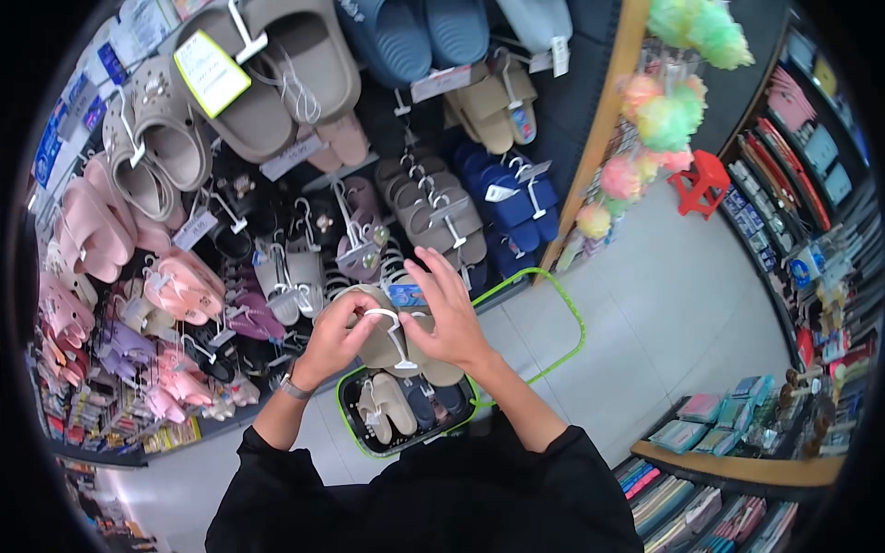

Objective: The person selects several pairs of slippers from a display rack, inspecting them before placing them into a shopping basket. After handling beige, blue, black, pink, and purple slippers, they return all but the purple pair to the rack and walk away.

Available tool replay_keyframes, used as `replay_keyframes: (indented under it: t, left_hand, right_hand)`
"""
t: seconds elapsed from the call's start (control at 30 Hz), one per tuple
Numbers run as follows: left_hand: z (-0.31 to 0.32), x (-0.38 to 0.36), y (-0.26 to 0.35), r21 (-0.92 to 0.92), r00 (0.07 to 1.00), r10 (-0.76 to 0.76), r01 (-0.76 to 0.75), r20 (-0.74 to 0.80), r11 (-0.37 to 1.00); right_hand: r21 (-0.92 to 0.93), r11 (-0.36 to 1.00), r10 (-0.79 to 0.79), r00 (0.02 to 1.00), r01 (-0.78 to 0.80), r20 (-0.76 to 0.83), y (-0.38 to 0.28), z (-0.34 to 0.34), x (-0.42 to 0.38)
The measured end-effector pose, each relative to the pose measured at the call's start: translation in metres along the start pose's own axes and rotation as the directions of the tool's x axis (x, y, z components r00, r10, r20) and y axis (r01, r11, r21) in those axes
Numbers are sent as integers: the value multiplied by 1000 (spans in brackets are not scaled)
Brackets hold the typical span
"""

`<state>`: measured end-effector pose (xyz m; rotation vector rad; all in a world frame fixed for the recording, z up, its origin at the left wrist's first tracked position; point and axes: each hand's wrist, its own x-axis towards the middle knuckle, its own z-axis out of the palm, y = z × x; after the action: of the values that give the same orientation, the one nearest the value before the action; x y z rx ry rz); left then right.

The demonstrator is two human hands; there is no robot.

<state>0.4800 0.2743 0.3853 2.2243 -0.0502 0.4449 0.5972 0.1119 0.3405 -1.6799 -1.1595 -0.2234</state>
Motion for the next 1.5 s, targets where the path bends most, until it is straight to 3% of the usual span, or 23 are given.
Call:
replay_keyframes:
  t: [0.1, 0.17, 0.2, 0.23, 0.37, 0.43, 0.57, 0.63, 0.7, 0.73, 0.77, 0.8, 0.87, 0.9, 1.0, 1.07, 1.2, 1.27, 1.5]
  left_hand:
    - [2, 29, 21, -48, 998, 64, -65, -17, 997]
    - [6, 51, 39, -63, 995, 94, -94, -16, 994]
    - [10, 62, 45, -56, 992, 127, -128, -20, 990]
    - [15, 74, 48, -50, 988, 155, -156, -23, 987]
    - [41, 123, 65, -16, 979, 197, -198, -59, 980]
    - [62, 150, 66, -20, 979, 185, -188, -82, 982]
    - [94, 206, 62, -45, 991, 109, -113, -82, 993]
    - [101, 229, 62, 230, 945, 277, -235, -174, 945]
    - [109, 229, 30, 145, 971, 47, -13, -233, 989]
    - [124, 224, -6, -107, 966, -73, 47, -249, 993]
    - [140, 219, -42, -354, 954, -190, 98, -234, 930]
    - [157, 218, -60, -490, 955, -258, 156, -146, 858]
    - [184, 228, -67, -698, 934, -350, 295, 68, 652]
    - [197, 238, -68, -756, 919, -391, 289, 48, 587]
    - [215, 279, -82, -827, 889, -458, 248, -13, 505]
    - [222, 305, -89, -799, 915, -374, 112, -149, 591]
    - [227, 340, -109, -762, 900, -324, -14, -291, 648]
    - [227, 352, -118, -623, 876, -257, -61, -407, 780]
    - [220, 387, -130, -645, 839, -311, -60, -447, 762]
  right_hand:
    - [-17, 998, -64, 996, 63, -58, -16, -32, 15]
    - [38, 997, -65, 998, 64, 26, -13, -46, 20]
    - [28, 997, -76, 994, 78, -80, -13, -50, 24]
    - [26, 996, -83, 993, 85, -84, -8, -57, 27]
    - [88, 996, -24, 997, 31, -69, 23, -90, 39]
    - [336, 923, 207, 978, -185, -31, 36, -106, 47]
    - [524, 828, 301, 947, -199, -116, 90, -128, 65]
    - [530, 822, 305, 947, -208, -101, 118, -146, 76]
    - [557, 811, 297, 946, -179, -128, 153, -154, 85]
    - [602, 775, 330, 935, -192, -128, 169, -161, 92]
    - [645, 737, 368, 921, -204, -129, 185, -166, 98]
    - [622, 757, 359, 923, -200, -141, 203, -168, 104]
    - [659, 727, 388, 906, -190, -166, 224, -169, 123]
    - [673, 718, 394, 901, -177, -183, 234, -169, 132]
    - [717, 674, 425, 887, -179, -178, 271, -168, 161]
    - [747, 642, 467, 861, -175, -199, 296, -169, 181]
    - [749, 628, 511, 838, -211, -193, 327, -164, 214]
    - [751, 628, 491, 852, -202, -182, 343, -161, 230]
    - [780, 590, 512, 843, -207, -164, 382, -151, 279]
